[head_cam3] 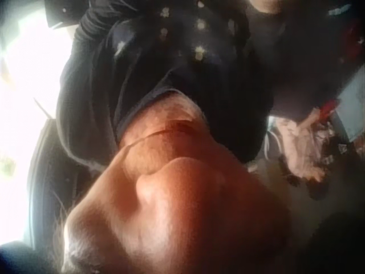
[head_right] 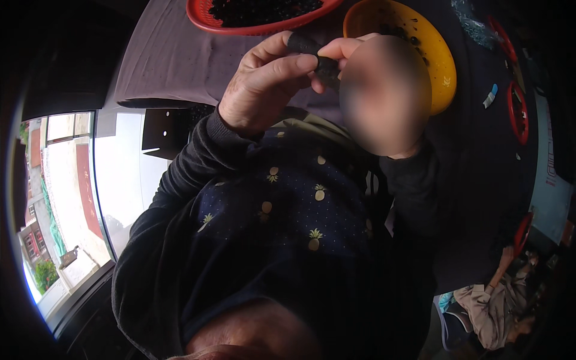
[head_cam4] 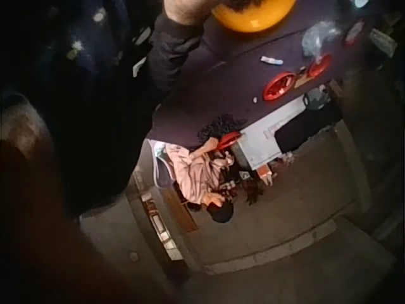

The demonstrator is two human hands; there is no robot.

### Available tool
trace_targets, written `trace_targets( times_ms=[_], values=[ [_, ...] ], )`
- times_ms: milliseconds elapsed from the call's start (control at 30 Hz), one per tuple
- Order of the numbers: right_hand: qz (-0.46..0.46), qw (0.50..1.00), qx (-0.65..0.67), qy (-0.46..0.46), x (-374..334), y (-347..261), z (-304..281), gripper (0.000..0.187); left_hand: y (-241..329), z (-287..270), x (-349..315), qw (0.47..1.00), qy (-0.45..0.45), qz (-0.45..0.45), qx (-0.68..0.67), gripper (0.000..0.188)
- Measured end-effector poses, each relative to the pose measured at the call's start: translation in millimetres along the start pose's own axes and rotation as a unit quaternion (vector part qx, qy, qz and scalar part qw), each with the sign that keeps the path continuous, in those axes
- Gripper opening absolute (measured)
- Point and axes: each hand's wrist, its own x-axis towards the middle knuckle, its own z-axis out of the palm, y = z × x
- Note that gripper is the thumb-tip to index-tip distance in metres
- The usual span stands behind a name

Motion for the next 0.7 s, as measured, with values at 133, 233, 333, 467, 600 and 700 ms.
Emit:
trace_targets(
  times_ms=[133, 233, 333, 467, 600, 700],
  values=[
    [0.017, 0.998, 0.061, 0.022, -3.6, -0.6, 2.1, 0.03, 1.2, 0.1, -1.1, 1.0, -0.017, -0.004, 0.004, 0.013],
    [0.043, 0.996, 0.069, 0.027, -7.0, -1.5, 0.9, 0.026, 3.0, 2.8, -3.7, 0.999, -0.023, -0.002, 0.026, 0.013],
    [0.033, 0.995, 0.082, 0.035, -7.3, -2.8, 1.0, 0.023, 4.3, 3.5, -6.0, 0.998, -0.033, -0.008, 0.044, 0.018],
    [0.029, 0.997, 0.065, 0.035, -6.6, -3.1, 1.0, 0.023, 8.7, 5.9, -5.9, 0.998, -0.03, -0.008, 0.048, 0.019],
    [0.018, 0.998, 0.06, 0.029, -6.4, -3.7, 1.5, 0.027, 8.6, 6.9, -6.7, 0.999, -0.022, -0.011, 0.044, 0.019],
    [-0.021, 0.999, 0.03, 0.017, -4.1, -2.6, 0.4, 0.027, 8.1, 4.4, -6.9, 0.999, -0.02, -0.029, 0.039, 0.018]
  ],
)
